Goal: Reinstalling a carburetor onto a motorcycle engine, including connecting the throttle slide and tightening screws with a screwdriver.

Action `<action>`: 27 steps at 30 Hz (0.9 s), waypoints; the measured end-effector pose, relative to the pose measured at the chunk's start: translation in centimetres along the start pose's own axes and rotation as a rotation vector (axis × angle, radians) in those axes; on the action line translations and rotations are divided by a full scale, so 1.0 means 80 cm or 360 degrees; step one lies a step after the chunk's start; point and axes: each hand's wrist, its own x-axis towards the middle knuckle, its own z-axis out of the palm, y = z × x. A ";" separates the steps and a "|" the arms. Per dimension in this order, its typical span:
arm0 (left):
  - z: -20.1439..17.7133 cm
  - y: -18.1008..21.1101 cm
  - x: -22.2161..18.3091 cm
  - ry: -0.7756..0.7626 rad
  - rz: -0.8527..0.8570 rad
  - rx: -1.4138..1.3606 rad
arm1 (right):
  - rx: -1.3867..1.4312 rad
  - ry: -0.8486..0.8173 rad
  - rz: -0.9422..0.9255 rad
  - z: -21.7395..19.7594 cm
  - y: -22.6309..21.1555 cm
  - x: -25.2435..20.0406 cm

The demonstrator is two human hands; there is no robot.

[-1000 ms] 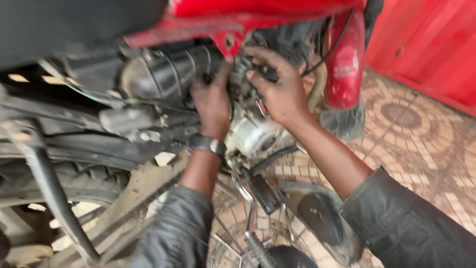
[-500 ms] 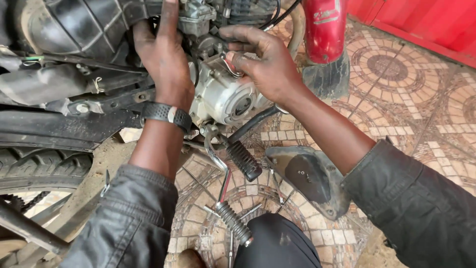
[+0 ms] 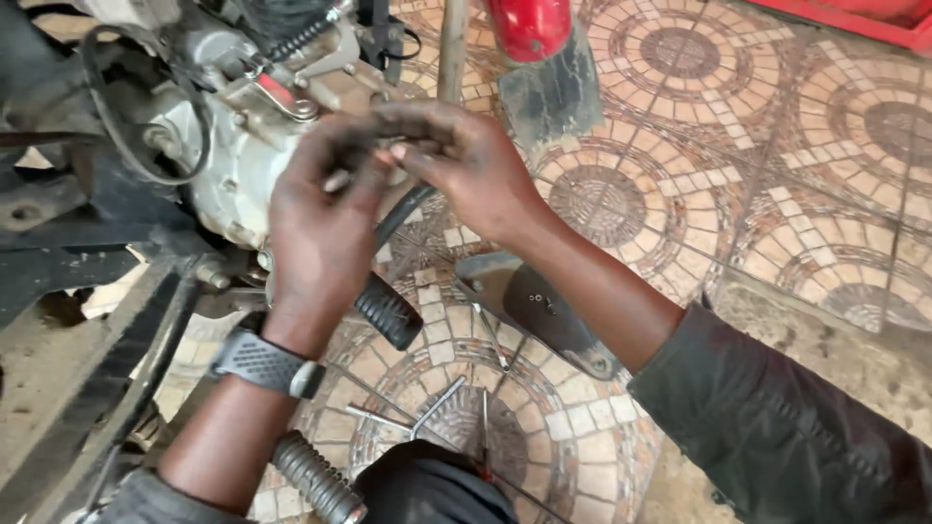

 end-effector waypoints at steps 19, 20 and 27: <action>-0.003 0.006 0.008 -0.0700 -0.0281 0.0492 | -0.1038 -0.0656 0.1501 0.083 0.289 -0.237; -0.005 0.011 0.005 -0.0717 -0.0304 0.0434 | -0.1045 -0.0642 0.1448 0.096 0.330 -0.267; -0.001 0.009 0.001 -0.0754 -0.0409 0.0370 | -0.1068 -0.0486 0.1154 0.159 0.488 -0.365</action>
